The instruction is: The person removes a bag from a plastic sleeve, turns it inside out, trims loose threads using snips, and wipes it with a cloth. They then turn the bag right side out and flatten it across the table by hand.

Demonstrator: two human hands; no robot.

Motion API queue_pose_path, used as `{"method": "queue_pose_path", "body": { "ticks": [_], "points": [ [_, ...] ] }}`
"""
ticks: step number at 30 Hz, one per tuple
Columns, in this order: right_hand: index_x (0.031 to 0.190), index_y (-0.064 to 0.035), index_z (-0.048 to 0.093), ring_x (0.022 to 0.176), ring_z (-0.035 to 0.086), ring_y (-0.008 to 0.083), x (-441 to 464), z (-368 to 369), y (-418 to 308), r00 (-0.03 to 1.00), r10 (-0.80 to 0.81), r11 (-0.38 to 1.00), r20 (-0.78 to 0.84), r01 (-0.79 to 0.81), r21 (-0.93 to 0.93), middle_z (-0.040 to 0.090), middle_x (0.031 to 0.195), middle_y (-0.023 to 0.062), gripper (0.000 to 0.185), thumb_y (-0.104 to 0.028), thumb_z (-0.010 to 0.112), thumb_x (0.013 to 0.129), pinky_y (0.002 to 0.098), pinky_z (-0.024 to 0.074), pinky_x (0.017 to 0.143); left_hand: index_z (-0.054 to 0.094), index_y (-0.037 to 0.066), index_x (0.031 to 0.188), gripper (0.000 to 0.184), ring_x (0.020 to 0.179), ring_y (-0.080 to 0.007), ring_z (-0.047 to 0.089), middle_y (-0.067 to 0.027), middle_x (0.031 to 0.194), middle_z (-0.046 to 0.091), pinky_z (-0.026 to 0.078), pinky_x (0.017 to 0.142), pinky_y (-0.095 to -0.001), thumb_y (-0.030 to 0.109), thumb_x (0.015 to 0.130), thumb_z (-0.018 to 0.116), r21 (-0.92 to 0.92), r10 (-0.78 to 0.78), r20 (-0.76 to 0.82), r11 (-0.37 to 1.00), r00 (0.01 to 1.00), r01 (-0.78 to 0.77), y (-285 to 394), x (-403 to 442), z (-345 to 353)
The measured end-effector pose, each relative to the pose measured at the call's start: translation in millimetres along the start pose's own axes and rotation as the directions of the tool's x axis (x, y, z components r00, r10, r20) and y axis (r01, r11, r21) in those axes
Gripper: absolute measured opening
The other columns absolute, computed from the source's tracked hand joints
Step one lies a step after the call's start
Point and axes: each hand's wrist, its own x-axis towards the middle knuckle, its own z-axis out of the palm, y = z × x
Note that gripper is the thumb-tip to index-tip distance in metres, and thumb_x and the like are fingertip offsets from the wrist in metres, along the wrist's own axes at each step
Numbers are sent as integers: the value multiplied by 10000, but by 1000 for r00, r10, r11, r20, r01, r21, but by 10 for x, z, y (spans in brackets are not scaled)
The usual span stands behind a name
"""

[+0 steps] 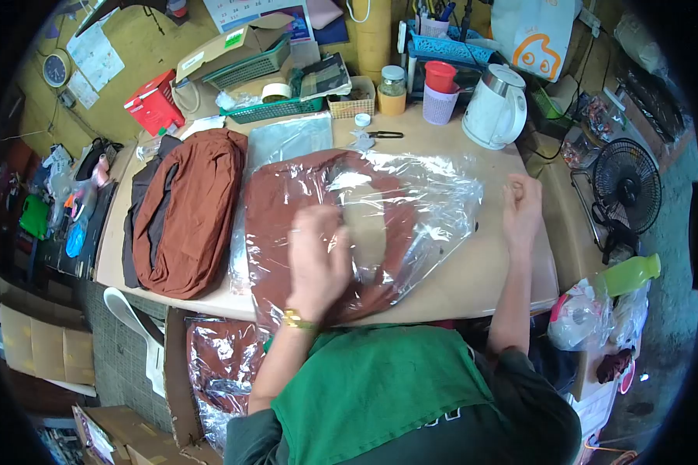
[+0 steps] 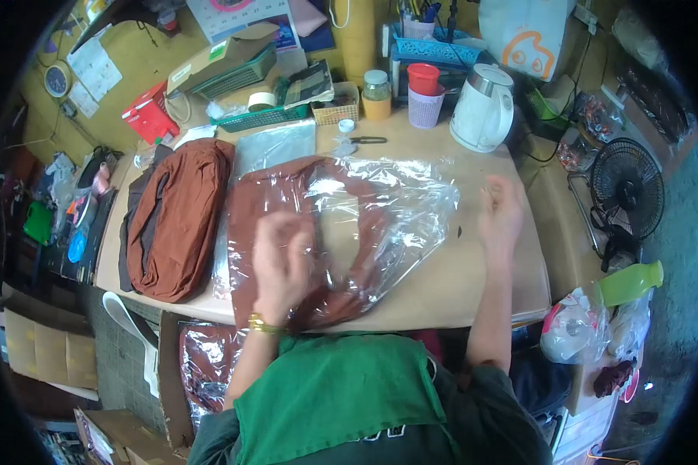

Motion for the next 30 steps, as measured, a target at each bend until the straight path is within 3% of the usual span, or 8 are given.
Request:
{"method": "queue_pose_path", "body": {
  "ticks": [4, 6, 9, 13, 16, 21, 24, 30],
  "points": [
    [835, -19, 602, 754, 548, 127, -493, 48, -201, 977, 106, 771, 184, -198, 605, 577, 822, 59, 79, -40, 653, 891, 262, 453, 697, 423, 42, 1409, 590, 1394, -394, 332, -209, 1459, 408, 221, 1125, -585, 425, 971, 523, 426, -262, 46, 878, 964, 218, -862, -363, 145],
    [859, -3, 602, 754, 561, 133, -671, 168, -508, 868, -144, 902, 475, -82, 423, 581, 857, 71, 88, -52, 671, 881, 277, 464, 701, 336, 97, 1500, 642, 1482, -387, 161, -189, 1572, 264, 71, 1151, -648, 468, 990, 456, 667, -391, 166, 720, 905, 189, -1094, -595, 282],
    [880, 21, 614, 761, 594, 178, -790, 553, -109, 782, -83, 992, 617, 9, 122, 593, 884, 106, 95, -61, 661, 888, 299, 486, 718, 329, 104, 1514, 681, 1485, -387, 158, -180, 1583, 254, 39, 1152, -652, 508, 978, 447, 725, -394, 219, 678, 893, 121, -1130, -630, 217],
    [883, -6, 632, 861, 630, 330, -759, 650, 149, 922, -105, 987, 371, 142, -74, 603, 902, 145, 135, -128, 686, 862, 415, 511, 751, 349, 104, 1507, 677, 1483, -375, 175, -180, 1574, 279, 44, 1160, -636, 500, 970, 463, 744, -394, 221, 660, 892, 107, -1164, -614, 74],
    [952, 21, 627, 935, 612, 367, -675, 579, -63, 859, 178, 944, 481, -286, 163, 594, 1000, 179, 221, -164, 700, 855, 450, 501, 835, 348, 104, 1507, 685, 1481, -375, 180, -181, 1571, 284, 52, 1161, -633, 506, 966, 471, 754, -378, 233, 653, 896, 79, -1170, -616, 63],
    [1285, -36, 526, 1149, 516, 364, -761, 1026, 246, 889, -85, 950, 449, 208, -232, 520, 1174, 188, 543, -261, 733, 836, 481, 437, 959, 357, 110, 1504, 693, 1473, -382, 194, -176, 1566, 293, 65, 1161, -631, 524, 961, 474, 742, -386, 226, 663, 894, 98, -1179, -613, 66],
    [1372, -115, 480, 1163, 488, 392, -703, 1009, 69, 845, 143, 926, 515, 70, -372, 484, 1213, 197, 627, -312, 734, 833, 504, 406, 974, 368, 112, 1499, 700, 1465, -390, 209, -179, 1559, 303, 77, 1160, -629, 541, 956, 474, 735, -369, 217, 671, 904, 97, -1179, -623, 69],
    [1441, -222, 469, 1056, 539, 364, -780, 923, -14, 855, 22, 826, 518, 276, -491, 540, 1191, 192, 670, -258, 737, 828, 460, 455, 911, 385, 110, 1491, 694, 1461, -390, 221, -178, 1557, 312, 93, 1167, -612, 537, 952, 484, 738, -356, 210, 669, 911, 91, -1201, -612, 62]
  ]
}}
